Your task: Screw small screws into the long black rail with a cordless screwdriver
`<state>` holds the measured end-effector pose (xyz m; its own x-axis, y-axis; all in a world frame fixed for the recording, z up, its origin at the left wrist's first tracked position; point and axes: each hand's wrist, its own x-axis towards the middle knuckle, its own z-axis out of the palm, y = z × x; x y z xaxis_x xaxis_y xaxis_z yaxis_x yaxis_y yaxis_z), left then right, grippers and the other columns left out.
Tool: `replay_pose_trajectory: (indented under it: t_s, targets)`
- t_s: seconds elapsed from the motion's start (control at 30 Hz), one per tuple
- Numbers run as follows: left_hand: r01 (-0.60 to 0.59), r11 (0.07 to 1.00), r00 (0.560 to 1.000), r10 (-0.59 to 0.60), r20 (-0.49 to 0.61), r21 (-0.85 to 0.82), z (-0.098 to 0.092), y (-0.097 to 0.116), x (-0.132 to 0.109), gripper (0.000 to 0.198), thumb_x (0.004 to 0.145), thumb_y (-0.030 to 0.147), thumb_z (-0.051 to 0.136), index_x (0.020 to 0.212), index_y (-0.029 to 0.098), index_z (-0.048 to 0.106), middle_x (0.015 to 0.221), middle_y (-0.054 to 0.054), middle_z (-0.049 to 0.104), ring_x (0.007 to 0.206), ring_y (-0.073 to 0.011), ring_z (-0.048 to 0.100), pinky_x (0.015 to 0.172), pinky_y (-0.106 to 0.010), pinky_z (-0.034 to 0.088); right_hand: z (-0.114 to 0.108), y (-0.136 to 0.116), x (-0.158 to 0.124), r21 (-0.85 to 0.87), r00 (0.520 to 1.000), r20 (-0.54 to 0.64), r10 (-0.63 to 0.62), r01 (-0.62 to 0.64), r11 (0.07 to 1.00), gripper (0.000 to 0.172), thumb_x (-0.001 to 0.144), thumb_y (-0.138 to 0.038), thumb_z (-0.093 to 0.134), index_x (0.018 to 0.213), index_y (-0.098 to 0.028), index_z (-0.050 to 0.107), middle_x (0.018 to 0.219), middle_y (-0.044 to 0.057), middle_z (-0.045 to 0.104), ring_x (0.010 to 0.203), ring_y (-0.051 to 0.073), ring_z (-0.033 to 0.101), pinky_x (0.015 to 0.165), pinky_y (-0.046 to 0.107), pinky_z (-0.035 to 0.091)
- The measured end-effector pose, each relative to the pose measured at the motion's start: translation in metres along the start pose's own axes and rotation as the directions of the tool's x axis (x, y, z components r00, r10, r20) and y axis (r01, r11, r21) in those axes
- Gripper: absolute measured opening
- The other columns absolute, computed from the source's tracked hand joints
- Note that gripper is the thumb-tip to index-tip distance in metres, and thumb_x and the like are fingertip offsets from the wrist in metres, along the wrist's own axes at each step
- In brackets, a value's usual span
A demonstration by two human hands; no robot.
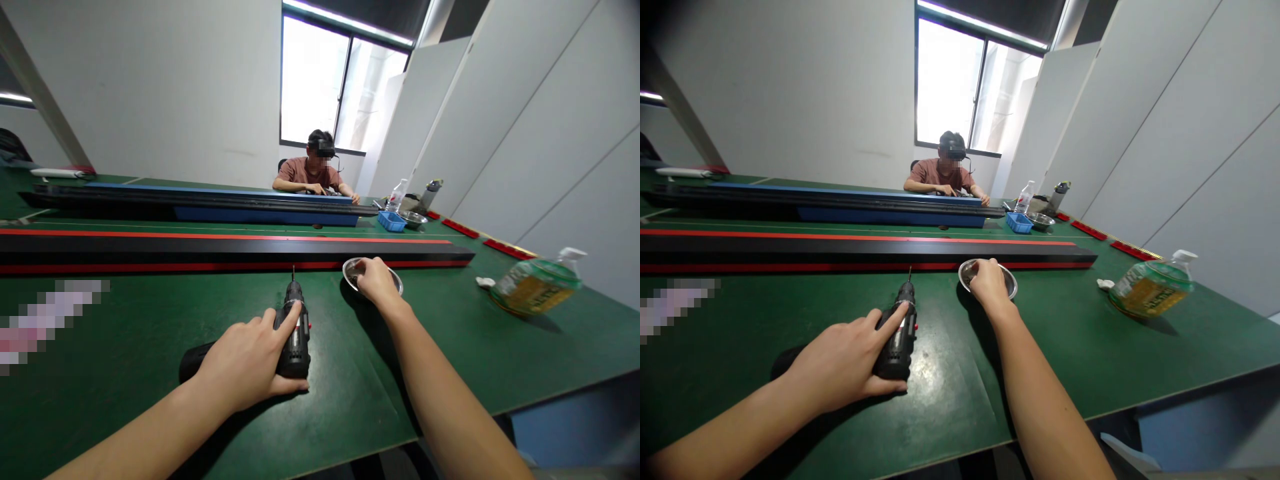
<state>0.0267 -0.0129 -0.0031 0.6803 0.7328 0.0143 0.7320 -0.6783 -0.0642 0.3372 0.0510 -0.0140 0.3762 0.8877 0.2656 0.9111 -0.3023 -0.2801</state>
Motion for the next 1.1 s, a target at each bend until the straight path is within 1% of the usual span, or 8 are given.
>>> replay_pose_trajectory:
  t_s: [0.1,0.27,0.47,0.67,0.8,0.93,1.0,1.1]
  targets:
    - [-0.001,1.0,1.0,0.001,0.0,-0.001,-0.0002,0.0003,0.0004,0.114,0.079,0.084,0.057,0.168,0.025,0.017,0.117,-0.017,0.066,0.09,-0.0369,0.072,0.074,-0.047,0.059,-0.0001,0.0002,0.0,0.035,1.0,0.016,-0.007,0.007,0.999,0.042,0.08,-0.004,0.061,0.114,-0.019,0.08,0.116,0.014,0.074,0.103,0.026,0.072,0.092,0.031,0.05]
    - [-0.006,1.0,1.0,0.006,-0.007,0.0,-0.0011,0.0008,-0.0001,0.113,0.08,0.083,0.058,0.167,0.024,0.019,0.115,-0.016,0.066,0.089,-0.0377,0.072,0.074,-0.049,0.059,-0.0006,-0.0008,0.0008,0.102,0.999,0.047,0.006,-0.011,0.995,0.036,0.083,-0.007,0.061,0.111,-0.019,0.08,0.109,0.01,0.08,0.103,0.025,0.074,0.093,0.03,0.05]
    - [0.0,1.0,1.0,0.0,0.006,-0.008,-0.0004,0.0006,-0.0011,0.114,0.079,0.083,0.058,0.168,0.025,0.017,0.117,-0.017,0.066,0.09,-0.0378,0.072,0.075,-0.048,0.058,-0.0005,-0.0006,0.0013,0.098,0.999,0.043,-0.013,0.009,0.995,0.035,0.085,-0.007,0.06,0.111,-0.019,0.081,0.111,0.011,0.08,0.105,0.025,0.074,0.095,0.03,0.05]
    - [-0.002,1.0,1.0,0.002,-0.004,-0.002,-0.0003,0.0005,0.0,0.113,0.079,0.083,0.058,0.168,0.026,0.017,0.117,-0.016,0.066,0.09,-0.0372,0.073,0.075,-0.047,0.058,-0.0001,-0.0019,0.001,0.093,1.0,0.02,-0.014,0.012,0.996,0.028,0.091,-0.017,0.062,0.109,-0.02,0.082,0.109,0.011,0.08,0.104,0.026,0.074,0.096,0.032,0.051]
    - [-0.002,1.0,1.0,0.002,-0.01,-0.002,-0.0007,-0.0003,-0.0004,0.114,0.079,0.083,0.058,0.168,0.025,0.018,0.116,-0.016,0.067,0.089,-0.0368,0.073,0.074,-0.047,0.059,-0.0004,-0.0028,0.0007,0.073,1.0,0.013,-0.011,0.01,0.997,0.027,0.092,-0.02,0.061,0.109,-0.021,0.082,0.11,0.011,0.08,0.106,0.027,0.074,0.097,0.033,0.05]
    - [-0.007,1.0,1.0,0.007,-0.008,-0.002,-0.0006,0.0002,-0.0024,0.113,0.079,0.083,0.059,0.168,0.025,0.019,0.116,-0.017,0.067,0.089,-0.0372,0.073,0.075,-0.048,0.06,-0.0006,-0.0029,0.0008,0.06,1.0,0.029,0.002,-0.004,0.998,0.03,0.092,-0.019,0.059,0.111,-0.022,0.081,0.112,0.01,0.08,0.108,0.027,0.073,0.098,0.034,0.05]
    - [-0.006,1.0,1.0,0.006,-0.01,-0.001,-0.0004,0.0006,-0.0031,0.113,0.079,0.083,0.059,0.167,0.025,0.019,0.116,-0.017,0.067,0.089,-0.0372,0.073,0.075,-0.048,0.06,-0.0007,-0.0025,0.0006,0.041,0.999,0.037,0.008,-0.01,0.999,0.03,0.092,-0.022,0.06,0.114,-0.022,0.081,0.113,0.01,0.08,0.108,0.028,0.073,0.097,0.034,0.05]
    - [-0.004,1.0,1.0,0.004,-0.011,0.001,-0.0002,0.0009,-0.0027,0.113,0.079,0.083,0.059,0.167,0.024,0.019,0.116,-0.017,0.067,0.089,-0.0375,0.073,0.074,-0.049,0.06,-0.0013,-0.0015,0.0004,-0.014,0.995,0.1,0.021,-0.019,1.0,0.029,0.092,-0.029,0.061,0.112,-0.021,0.081,0.111,0.012,0.08,0.106,0.029,0.073,0.094,0.035,0.051]
